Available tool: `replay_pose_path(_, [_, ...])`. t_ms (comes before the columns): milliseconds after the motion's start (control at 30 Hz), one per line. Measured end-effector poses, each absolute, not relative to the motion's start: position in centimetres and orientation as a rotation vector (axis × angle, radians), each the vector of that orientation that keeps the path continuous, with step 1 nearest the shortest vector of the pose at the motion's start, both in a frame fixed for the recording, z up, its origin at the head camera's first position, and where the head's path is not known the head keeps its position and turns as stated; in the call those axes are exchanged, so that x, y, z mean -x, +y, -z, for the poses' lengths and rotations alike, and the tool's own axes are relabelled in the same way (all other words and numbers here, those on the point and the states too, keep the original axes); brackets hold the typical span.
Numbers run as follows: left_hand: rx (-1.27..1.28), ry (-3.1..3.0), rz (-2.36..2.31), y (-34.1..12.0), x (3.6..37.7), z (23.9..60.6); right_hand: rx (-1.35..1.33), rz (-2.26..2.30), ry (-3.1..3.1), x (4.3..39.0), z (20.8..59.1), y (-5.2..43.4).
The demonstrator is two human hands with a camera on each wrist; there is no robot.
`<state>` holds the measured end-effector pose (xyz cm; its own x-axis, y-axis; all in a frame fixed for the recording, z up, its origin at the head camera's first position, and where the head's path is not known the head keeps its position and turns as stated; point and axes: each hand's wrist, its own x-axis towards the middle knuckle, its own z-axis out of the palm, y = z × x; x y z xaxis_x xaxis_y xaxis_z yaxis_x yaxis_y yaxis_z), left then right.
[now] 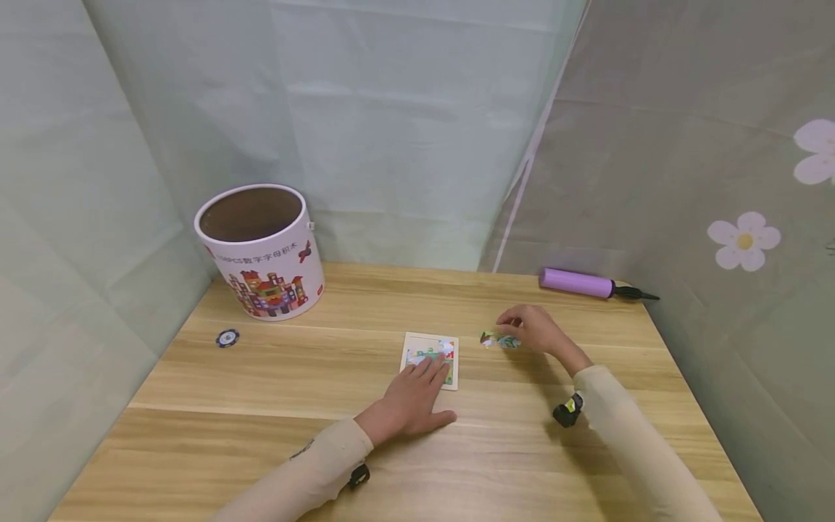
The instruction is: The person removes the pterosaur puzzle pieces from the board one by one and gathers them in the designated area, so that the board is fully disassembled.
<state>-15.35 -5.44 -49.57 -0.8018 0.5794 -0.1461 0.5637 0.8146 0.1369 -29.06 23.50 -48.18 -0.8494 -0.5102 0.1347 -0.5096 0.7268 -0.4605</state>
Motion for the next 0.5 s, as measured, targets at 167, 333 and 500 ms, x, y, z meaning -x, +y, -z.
replay_pose_path(167, [-0.906, 2.852, -0.126, -5.5, 15.4, 49.6, 0.962, 0.771, 2.883, 28.6, 47.3, 21.8])
replay_pose_path(333, [-0.939, 2.894, -0.103, -5.4, 15.4, 49.9, 0.997, 0.773, 2.85, 28.3, 46.8, 20.0])
replay_pose_path(500, [-0.934, 2.902, -0.095, -5.6, 15.2, 50.6, 1.018, 0.784, 2.815, 28.1, 46.6, 18.4])
